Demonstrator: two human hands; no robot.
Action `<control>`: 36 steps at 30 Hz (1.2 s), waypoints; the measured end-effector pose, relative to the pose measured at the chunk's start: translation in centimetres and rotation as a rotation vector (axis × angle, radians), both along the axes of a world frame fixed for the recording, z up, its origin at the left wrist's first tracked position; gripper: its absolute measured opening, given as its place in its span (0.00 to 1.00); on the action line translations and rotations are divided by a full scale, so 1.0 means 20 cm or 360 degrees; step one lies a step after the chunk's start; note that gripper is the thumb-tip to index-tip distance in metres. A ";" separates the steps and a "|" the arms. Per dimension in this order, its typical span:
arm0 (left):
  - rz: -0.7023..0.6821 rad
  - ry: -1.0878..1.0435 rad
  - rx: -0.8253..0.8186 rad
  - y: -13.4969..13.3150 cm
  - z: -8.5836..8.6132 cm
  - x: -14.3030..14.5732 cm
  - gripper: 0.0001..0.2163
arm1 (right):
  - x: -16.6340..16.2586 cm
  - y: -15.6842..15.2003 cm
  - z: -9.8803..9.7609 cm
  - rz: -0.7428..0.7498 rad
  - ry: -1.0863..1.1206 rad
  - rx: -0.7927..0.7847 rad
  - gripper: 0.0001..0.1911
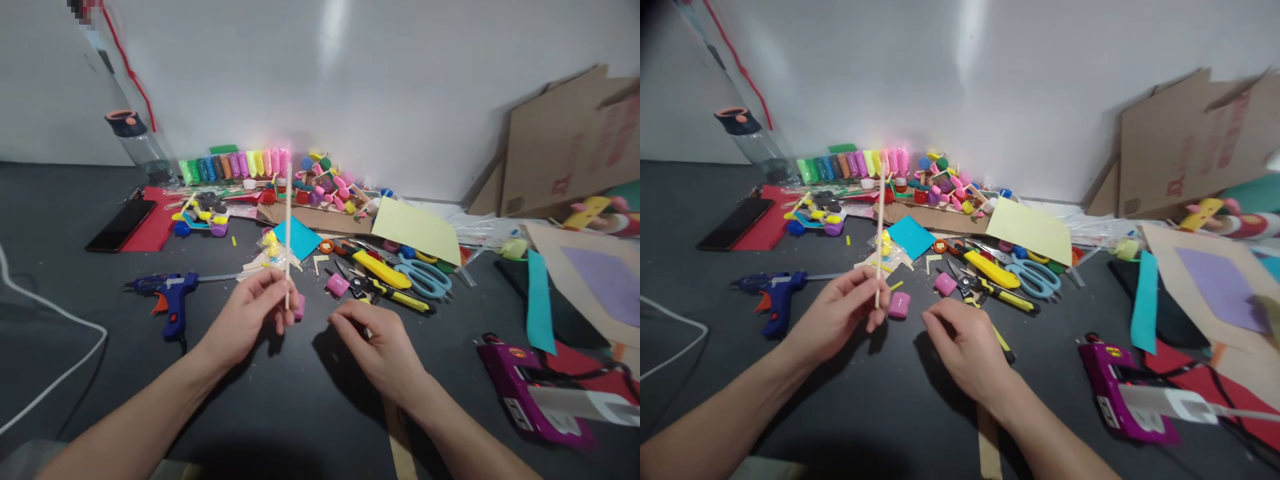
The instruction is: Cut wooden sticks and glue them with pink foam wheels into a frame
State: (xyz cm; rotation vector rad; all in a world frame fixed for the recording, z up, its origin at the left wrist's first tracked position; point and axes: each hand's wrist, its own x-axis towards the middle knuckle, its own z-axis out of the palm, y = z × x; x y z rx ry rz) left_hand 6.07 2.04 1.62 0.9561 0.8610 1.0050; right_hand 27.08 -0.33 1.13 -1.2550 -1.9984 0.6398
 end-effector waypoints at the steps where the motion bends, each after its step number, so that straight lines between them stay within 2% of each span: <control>1: 0.0094 -0.0038 -0.0008 0.02 0.01 -0.01 0.13 | 0.00 0.01 -0.01 -0.0004 -0.0030 0.0005 0.12; 4: 0.0198 -0.0012 -0.0022 0.06 0.02 -0.03 0.14 | -0.02 0.01 -0.03 0.0027 -0.0122 0.0022 0.11; 10: 0.0046 0.0244 0.0056 0.09 0.00 -0.05 0.12 | -0.04 0.01 -0.05 0.0068 -0.0295 0.0019 0.12; 17: 0.0397 0.0191 0.0186 0.13 0.00 -0.12 0.12 | -0.04 0.05 -0.08 0.0107 -0.0406 0.0055 0.09; 21: 0.0459 0.0075 0.0147 0.16 0.00 -0.14 0.14 | -0.03 0.08 -0.04 0.0136 -0.0501 0.0104 0.10; 25: 0.0514 -0.0053 0.0106 0.19 0.01 -0.16 0.15 | -0.04 0.15 0.06 0.0183 -0.0681 0.0093 0.10; 30: 0.0715 -0.0211 0.0157 0.22 0.01 -0.20 0.14 | -0.19 0.35 0.15 0.0224 -0.0967 -0.0053 0.06; 33: 0.0773 -0.0255 0.0168 0.23 0.01 -0.21 0.14 | -0.34 0.48 0.13 0.0209 -0.1110 -0.0174 0.08; 36: 0.0754 -0.0256 0.0138 0.24 0.00 -0.21 0.14 | -0.47 0.56 0.06 0.0179 -0.1192 -0.0309 0.15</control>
